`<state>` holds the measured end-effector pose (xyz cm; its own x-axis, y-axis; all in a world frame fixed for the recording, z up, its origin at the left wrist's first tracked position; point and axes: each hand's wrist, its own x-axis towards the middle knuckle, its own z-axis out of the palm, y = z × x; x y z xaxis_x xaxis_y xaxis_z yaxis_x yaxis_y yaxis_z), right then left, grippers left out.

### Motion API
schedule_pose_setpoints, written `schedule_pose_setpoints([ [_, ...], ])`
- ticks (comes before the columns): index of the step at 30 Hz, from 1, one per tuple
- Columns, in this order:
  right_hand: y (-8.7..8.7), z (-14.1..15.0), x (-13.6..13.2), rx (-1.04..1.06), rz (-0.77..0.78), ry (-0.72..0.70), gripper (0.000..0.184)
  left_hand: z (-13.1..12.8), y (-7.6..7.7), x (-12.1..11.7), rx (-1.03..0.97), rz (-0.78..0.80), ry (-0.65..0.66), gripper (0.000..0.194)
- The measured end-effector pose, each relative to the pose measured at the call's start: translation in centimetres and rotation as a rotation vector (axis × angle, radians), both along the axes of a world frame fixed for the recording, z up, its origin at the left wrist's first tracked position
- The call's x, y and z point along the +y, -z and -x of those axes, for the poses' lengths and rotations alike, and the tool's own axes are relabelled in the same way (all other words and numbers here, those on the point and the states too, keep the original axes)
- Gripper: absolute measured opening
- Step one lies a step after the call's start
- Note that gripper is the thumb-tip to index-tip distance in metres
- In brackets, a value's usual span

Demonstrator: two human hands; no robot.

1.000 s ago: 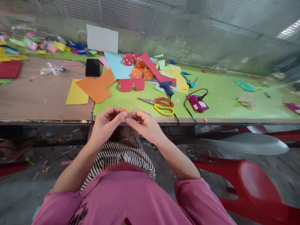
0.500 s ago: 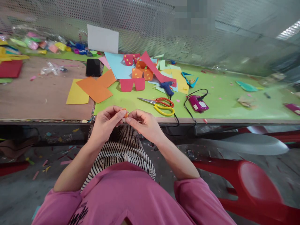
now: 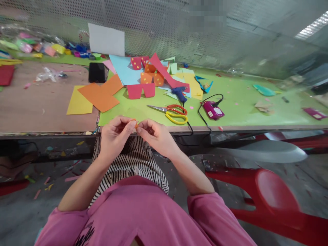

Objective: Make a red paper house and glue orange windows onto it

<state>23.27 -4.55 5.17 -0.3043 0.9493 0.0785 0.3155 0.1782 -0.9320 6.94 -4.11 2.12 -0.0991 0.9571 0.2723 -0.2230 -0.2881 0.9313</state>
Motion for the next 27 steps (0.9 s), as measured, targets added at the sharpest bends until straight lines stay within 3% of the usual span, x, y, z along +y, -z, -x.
schedule_pose_setpoints([
  [9,0.5,-0.1,-0.1,0.157,0.045,0.008,0.038,-0.8,0.0,-0.1,-0.075,0.0,0.006,0.019],
  [14,0.7,0.1,-0.2,0.209,0.078,0.012,0.04,-0.8,-0.4,0.8,-0.232,0.145,0.029,0.027],
  [18,0.9,-0.1,-0.2,0.21,0.113,0.035,0.04,0.1,-0.7,1.4,-0.285,0.201,-0.04,0.031],
  [23,0.9,-0.2,0.0,0.219,0.089,0.034,0.039,0.3,-0.4,0.6,-0.161,0.297,0.183,0.03],
  [27,0.9,-0.1,-0.1,0.189,0.086,0.01,0.037,-0.3,-0.6,0.1,-0.215,0.326,0.191,0.029],
])
